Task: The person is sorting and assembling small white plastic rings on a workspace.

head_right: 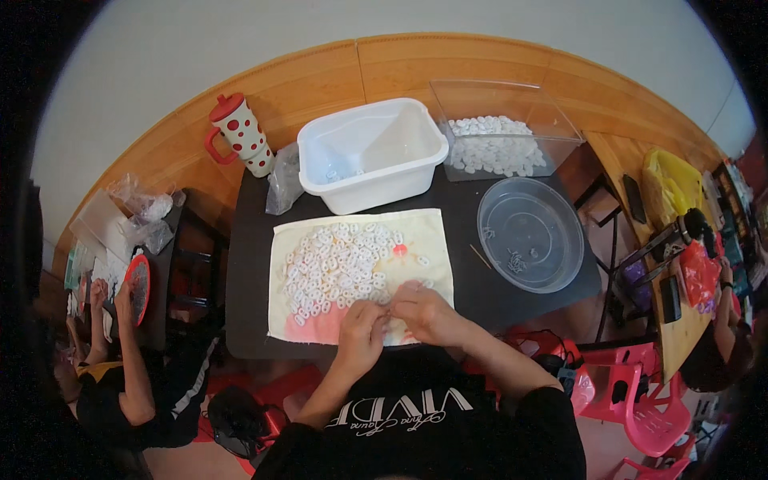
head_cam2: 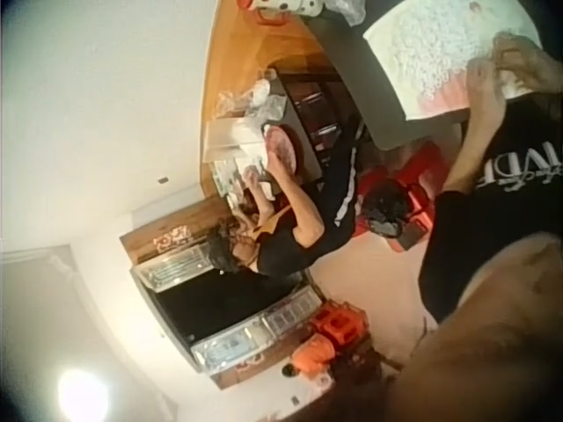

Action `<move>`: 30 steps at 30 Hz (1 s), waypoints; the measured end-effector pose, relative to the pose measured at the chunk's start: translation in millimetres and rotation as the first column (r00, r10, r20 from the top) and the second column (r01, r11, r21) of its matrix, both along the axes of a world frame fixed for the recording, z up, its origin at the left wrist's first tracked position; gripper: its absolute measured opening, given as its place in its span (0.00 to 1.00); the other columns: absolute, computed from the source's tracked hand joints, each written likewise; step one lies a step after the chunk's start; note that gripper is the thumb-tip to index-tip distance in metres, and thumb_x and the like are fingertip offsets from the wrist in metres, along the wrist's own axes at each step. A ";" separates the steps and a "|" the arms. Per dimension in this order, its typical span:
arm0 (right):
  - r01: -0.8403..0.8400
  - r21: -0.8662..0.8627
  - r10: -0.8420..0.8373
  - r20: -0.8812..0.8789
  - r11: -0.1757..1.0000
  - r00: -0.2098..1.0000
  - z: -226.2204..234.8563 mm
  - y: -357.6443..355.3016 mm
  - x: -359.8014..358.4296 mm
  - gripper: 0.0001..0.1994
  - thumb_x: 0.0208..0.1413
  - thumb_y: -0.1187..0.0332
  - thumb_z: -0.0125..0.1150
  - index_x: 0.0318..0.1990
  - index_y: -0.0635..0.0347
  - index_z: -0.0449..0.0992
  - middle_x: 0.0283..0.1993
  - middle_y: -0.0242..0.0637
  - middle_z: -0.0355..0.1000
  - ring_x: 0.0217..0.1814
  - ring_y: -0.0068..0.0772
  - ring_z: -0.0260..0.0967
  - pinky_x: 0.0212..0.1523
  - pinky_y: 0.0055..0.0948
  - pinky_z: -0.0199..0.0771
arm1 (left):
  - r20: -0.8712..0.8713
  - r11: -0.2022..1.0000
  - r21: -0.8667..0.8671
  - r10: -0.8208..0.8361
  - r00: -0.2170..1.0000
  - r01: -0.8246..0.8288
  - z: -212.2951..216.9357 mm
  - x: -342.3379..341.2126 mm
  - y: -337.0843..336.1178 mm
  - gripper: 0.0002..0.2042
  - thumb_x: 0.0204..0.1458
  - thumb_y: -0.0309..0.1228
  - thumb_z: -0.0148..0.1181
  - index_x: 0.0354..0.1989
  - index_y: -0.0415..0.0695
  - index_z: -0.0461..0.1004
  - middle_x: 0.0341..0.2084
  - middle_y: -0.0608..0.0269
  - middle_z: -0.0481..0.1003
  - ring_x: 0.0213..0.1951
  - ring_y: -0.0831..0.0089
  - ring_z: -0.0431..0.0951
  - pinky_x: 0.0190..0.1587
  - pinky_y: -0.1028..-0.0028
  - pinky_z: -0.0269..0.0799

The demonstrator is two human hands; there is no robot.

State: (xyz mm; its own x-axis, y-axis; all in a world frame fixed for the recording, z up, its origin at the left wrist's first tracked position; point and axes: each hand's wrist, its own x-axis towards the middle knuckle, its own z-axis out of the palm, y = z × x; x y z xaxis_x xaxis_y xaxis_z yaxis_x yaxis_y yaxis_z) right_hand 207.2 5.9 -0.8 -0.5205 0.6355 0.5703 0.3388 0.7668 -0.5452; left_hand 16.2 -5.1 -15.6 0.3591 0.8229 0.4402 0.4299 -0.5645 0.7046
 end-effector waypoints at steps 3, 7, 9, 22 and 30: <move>0.046 -0.149 -0.062 -0.104 0.988 0.993 -3.6 -2.4 2.5 0.07 0.46 0.83 0.58 0.33 0.64 0.74 0.32 0.44 0.68 0.35 0.50 0.67 0.35 0.39 0.67 | 0.105 0.999 -0.032 0.003 0.994 0.000 -6.8 2.1 2.0 0.11 0.46 0.13 0.58 0.38 0.36 0.73 0.30 0.51 0.73 0.33 0.54 0.76 0.35 0.64 0.73; 0.058 -0.188 -0.078 -0.101 0.980 0.992 -4.0 0.0 3.1 0.06 0.48 0.85 0.60 0.33 0.66 0.75 0.34 0.43 0.72 0.37 0.46 0.71 0.37 0.35 0.71 | 0.137 0.997 -0.072 0.000 0.991 0.010 -4.4 2.0 1.8 0.15 0.45 0.14 0.61 0.43 0.37 0.74 0.31 0.51 0.72 0.31 0.57 0.76 0.34 0.66 0.73; 0.048 -0.249 -0.080 -0.118 0.967 0.990 -1.4 -0.1 3.1 0.06 0.49 0.85 0.60 0.33 0.65 0.75 0.34 0.42 0.72 0.37 0.44 0.71 0.36 0.33 0.71 | 0.119 0.991 -0.130 -0.014 0.993 0.030 0.9 1.8 -0.7 0.16 0.44 0.14 0.63 0.44 0.37 0.74 0.32 0.52 0.72 0.31 0.58 0.76 0.33 0.67 0.73; -0.180 -0.722 -0.142 -0.361 0.668 0.922 11.2 -3.7 11.4 0.04 0.56 0.85 0.58 0.35 0.67 0.75 0.35 0.32 0.72 0.37 0.19 0.69 0.38 0.21 0.70 | -0.016 0.992 0.119 -0.047 0.999 0.049 10.5 6.6 -5.3 0.19 0.46 0.22 0.66 0.48 0.34 0.73 0.35 0.48 0.71 0.39 0.49 0.74 0.40 0.60 0.71; -0.213 -0.801 -0.228 -0.396 0.559 0.889 15.3 -7.2 7.3 0.03 0.57 0.82 0.60 0.36 0.66 0.77 0.34 0.29 0.73 0.38 0.16 0.69 0.41 0.19 0.71 | -0.023 0.984 0.177 -0.010 1.000 0.014 9.6 7.5 -4.3 0.18 0.43 0.20 0.67 0.45 0.34 0.74 0.33 0.50 0.74 0.33 0.53 0.76 0.35 0.62 0.73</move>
State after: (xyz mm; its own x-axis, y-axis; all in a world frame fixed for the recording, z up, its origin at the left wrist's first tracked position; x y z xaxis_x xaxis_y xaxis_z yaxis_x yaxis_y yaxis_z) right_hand 214.5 -1.3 14.4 -0.3680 0.9286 -0.0468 -0.0828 -0.0829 -0.9931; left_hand 23.7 -9.3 -6.0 0.3794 0.7282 0.5707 0.4369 -0.6848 0.5833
